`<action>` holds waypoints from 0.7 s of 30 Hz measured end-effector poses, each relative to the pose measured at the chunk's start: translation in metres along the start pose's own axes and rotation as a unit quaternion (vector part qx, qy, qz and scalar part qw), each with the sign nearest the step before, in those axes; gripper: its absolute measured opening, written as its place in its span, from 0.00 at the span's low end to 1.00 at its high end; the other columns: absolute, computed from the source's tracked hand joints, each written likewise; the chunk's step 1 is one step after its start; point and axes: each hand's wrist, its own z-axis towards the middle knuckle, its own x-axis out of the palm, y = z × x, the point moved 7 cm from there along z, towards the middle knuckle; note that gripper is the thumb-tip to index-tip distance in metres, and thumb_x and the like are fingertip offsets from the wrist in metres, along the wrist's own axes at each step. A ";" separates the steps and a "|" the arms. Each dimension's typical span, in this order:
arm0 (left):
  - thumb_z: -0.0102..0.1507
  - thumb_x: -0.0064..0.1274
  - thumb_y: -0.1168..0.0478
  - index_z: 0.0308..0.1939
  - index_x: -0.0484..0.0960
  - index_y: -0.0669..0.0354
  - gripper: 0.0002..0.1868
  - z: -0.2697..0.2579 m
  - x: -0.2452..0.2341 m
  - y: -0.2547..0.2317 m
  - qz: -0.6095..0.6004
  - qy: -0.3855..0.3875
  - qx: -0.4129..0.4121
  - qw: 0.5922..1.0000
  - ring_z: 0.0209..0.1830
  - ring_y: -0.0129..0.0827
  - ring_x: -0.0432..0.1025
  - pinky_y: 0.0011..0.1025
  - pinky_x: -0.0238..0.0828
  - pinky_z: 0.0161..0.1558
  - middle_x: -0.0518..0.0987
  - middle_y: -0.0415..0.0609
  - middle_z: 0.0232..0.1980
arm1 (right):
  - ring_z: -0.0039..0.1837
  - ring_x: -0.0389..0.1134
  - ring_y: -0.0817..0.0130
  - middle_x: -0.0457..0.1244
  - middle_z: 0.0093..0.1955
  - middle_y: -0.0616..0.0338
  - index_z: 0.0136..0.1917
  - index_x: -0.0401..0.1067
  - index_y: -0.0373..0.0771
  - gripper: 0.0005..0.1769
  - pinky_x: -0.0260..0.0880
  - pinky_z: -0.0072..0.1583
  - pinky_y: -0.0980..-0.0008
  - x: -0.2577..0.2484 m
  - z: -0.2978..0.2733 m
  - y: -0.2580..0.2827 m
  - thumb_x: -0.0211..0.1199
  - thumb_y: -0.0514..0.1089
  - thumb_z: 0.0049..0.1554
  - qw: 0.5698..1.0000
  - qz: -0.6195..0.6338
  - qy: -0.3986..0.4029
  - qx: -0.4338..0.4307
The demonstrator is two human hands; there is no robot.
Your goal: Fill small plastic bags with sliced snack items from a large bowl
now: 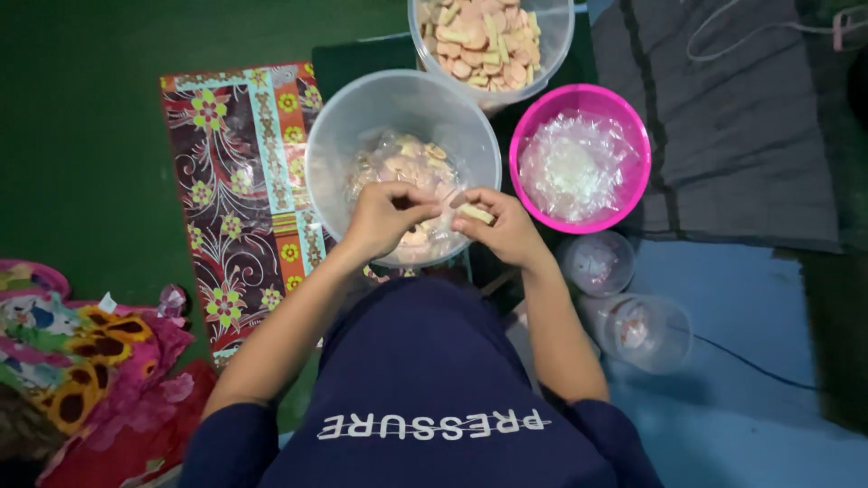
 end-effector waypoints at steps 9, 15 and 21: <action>0.52 0.59 0.69 0.28 0.81 0.62 0.02 -0.018 -0.024 -0.008 -0.019 -0.041 0.015 0.999 0.17 0.28 0.71 0.20 0.70 0.21 0.75 0.51 0.19 | 0.41 0.65 0.75 0.64 0.36 0.64 0.42 0.69 0.46 0.17 0.67 0.38 0.82 -0.011 0.013 -0.035 0.72 0.42 0.40 0.937 -0.260 -0.231 -0.035; 0.49 0.62 0.65 0.26 0.80 0.60 0.06 -0.031 -0.024 0.012 0.041 -0.030 0.040 0.998 0.24 0.29 0.68 0.27 0.66 0.25 0.76 0.50 0.22 | 0.33 0.68 0.71 0.64 0.32 0.51 0.43 0.72 0.34 0.10 0.70 0.33 0.76 0.031 0.026 -0.050 0.67 0.41 0.49 0.987 -0.098 -0.097 0.080; 0.52 0.56 0.59 0.25 0.74 0.57 0.07 -0.022 -0.043 0.027 0.132 -0.100 0.049 0.985 0.27 0.40 0.74 0.31 0.68 0.27 0.75 0.48 0.24 | 0.35 0.69 0.73 0.65 0.27 0.68 0.32 0.75 0.53 0.04 0.66 0.36 0.75 0.031 0.016 -0.024 0.68 0.50 0.42 0.893 -0.412 -0.179 0.030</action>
